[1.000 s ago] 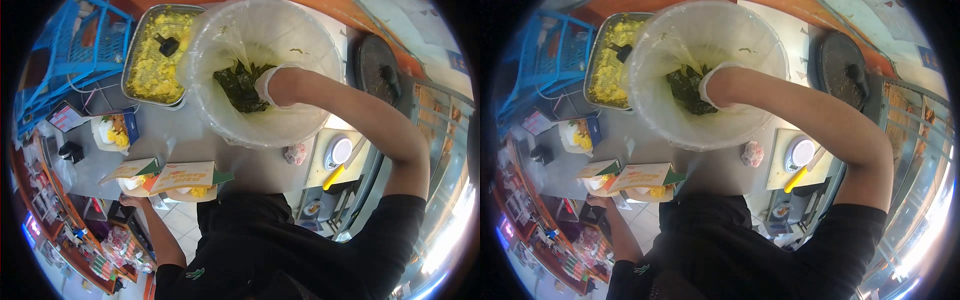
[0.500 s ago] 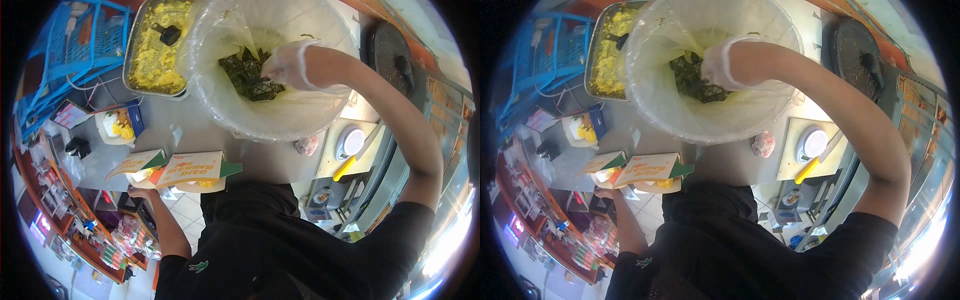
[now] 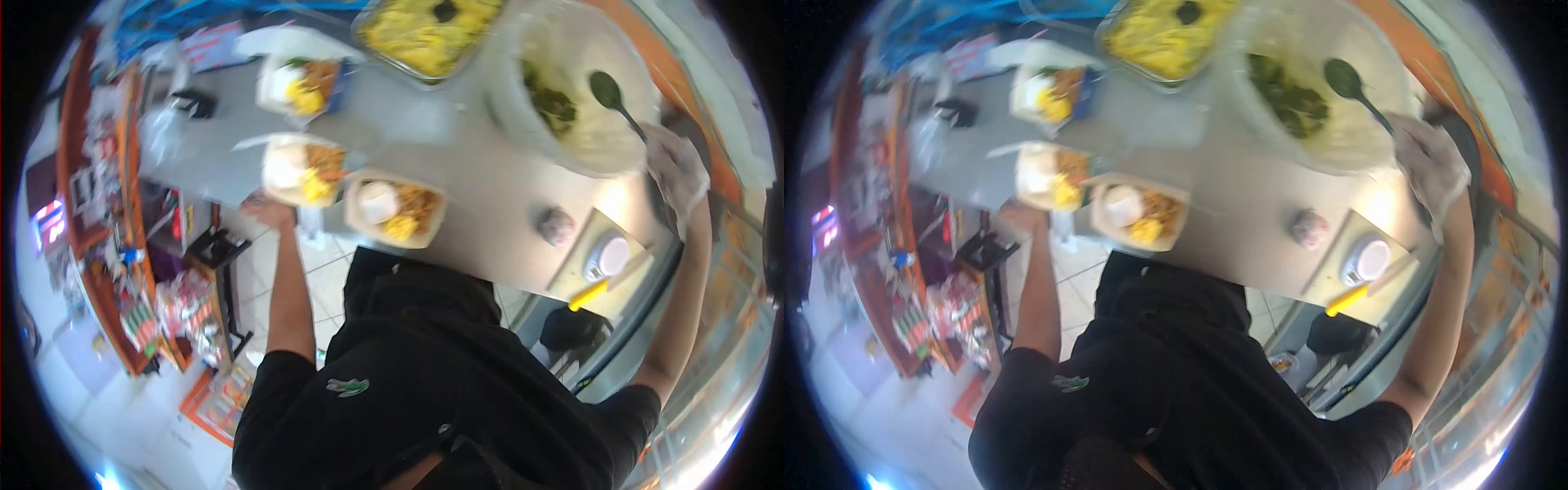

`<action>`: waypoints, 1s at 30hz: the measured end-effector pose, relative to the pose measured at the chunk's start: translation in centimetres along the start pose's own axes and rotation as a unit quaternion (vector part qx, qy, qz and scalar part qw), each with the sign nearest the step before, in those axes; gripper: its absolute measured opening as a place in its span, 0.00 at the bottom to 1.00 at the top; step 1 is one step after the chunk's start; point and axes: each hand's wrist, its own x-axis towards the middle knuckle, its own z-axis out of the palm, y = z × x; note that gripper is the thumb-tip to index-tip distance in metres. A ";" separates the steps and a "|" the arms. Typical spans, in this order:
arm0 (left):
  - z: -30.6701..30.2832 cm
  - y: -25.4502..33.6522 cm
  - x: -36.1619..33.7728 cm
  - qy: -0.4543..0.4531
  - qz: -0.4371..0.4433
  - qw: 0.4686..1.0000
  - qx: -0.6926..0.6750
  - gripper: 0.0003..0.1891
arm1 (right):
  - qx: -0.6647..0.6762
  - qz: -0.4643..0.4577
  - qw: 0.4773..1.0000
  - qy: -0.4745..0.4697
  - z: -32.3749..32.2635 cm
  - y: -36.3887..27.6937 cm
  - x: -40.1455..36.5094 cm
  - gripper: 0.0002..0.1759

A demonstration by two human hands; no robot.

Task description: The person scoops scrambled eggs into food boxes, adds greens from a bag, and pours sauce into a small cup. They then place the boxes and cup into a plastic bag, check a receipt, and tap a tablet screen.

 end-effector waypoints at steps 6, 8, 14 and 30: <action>-15.6 4.2 3.6 -0.033 -0.081 0.928 -0.361 0.24 | 0.019 -0.023 0.999 0.043 14.4 -10.6 -6.4 0.16; -18.3 3.5 5.5 -0.011 0.109 0.883 -0.456 0.21 | 0.135 -0.031 0.989 -0.045 20.0 -12.5 -6.7 0.18; -18.8 6.1 9.1 -0.129 0.238 0.878 -0.395 0.19 | 0.096 0.015 0.994 -0.055 38.2 -19.9 -5.0 0.18; -10.3 -2.6 6.7 -0.066 0.063 0.794 -0.601 0.09 | -0.418 -0.215 0.867 0.168 51.6 -18.4 -3.9 0.35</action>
